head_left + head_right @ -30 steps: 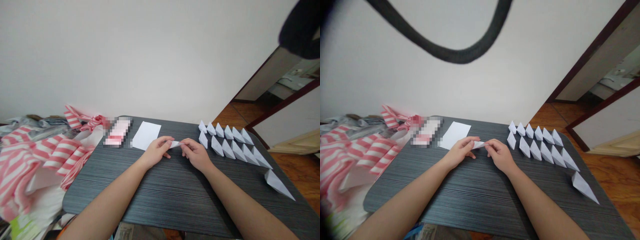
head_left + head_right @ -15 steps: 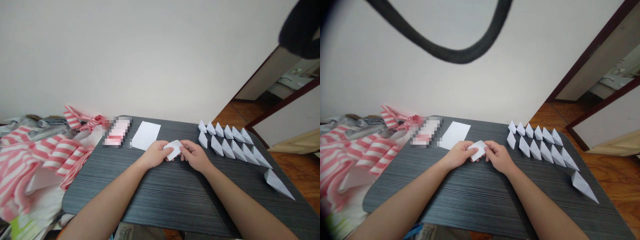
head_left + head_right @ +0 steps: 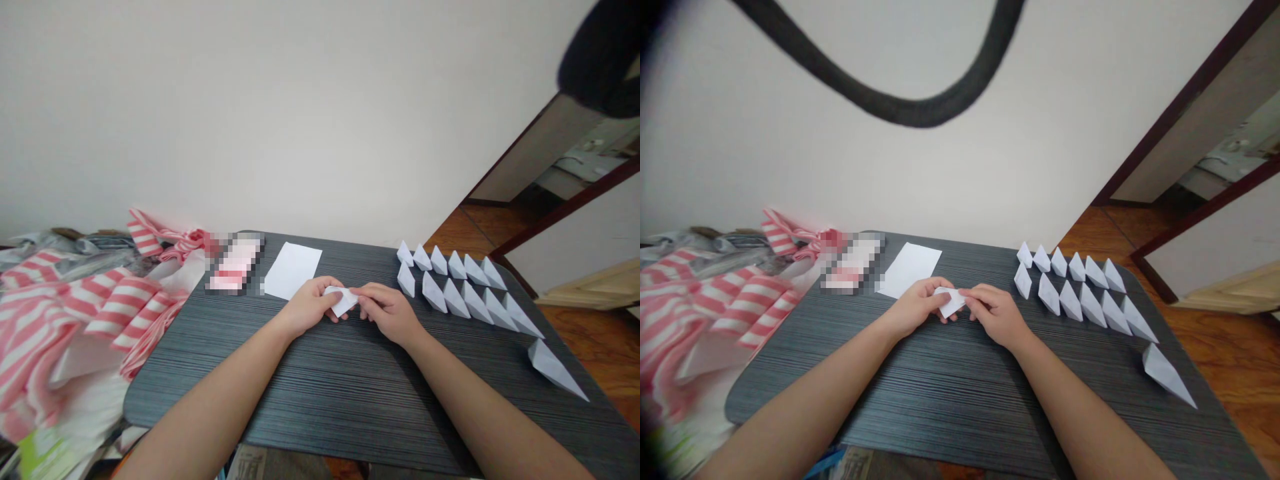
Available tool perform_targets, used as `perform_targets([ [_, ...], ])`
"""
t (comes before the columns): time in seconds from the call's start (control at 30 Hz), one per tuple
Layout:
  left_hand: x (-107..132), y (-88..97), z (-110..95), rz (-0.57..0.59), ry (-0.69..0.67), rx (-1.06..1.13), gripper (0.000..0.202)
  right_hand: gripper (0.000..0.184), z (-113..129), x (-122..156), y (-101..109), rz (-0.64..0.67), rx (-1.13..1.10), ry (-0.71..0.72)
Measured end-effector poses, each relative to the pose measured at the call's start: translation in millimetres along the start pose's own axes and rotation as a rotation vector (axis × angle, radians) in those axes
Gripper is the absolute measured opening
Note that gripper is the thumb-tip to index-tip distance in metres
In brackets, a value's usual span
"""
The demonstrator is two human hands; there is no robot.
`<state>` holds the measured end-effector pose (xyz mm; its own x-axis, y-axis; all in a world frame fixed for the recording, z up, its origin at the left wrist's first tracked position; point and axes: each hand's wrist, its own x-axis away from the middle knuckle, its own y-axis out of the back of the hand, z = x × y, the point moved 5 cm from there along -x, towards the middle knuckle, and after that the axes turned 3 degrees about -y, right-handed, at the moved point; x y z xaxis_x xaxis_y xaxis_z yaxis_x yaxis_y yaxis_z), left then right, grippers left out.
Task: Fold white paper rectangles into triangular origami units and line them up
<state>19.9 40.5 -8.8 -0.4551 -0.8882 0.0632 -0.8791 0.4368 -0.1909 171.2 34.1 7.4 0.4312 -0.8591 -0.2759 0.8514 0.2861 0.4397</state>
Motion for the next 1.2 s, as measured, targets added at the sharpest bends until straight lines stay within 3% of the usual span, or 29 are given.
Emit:
perform_targets([
  [0.2,3,-2.7,-4,0.003,-0.016,-0.098,0.027,0.022,2,0,-1,-0.018,0.093,0.027],
  [0.37,2,-2.0,-2,-0.024,-0.026,-0.211,0.026,0.029,-12,2,-1,-0.051,-0.055,-0.175],
  [0.5,2,-2.2,-2,-0.018,-0.023,-0.213,0.023,0.033,-16,1,-1,-0.039,-0.096,-0.246],
  [1.07,3,-1.0,0,-0.058,-0.021,-0.33,0.027,0.029,-11,-2,-3,0.049,0.06,-0.23],
  [1.2,5,1.1,-8,-0.114,-0.097,-0.487,0.028,0.028,-8,-2,-2,0.042,0.096,-0.235],
])
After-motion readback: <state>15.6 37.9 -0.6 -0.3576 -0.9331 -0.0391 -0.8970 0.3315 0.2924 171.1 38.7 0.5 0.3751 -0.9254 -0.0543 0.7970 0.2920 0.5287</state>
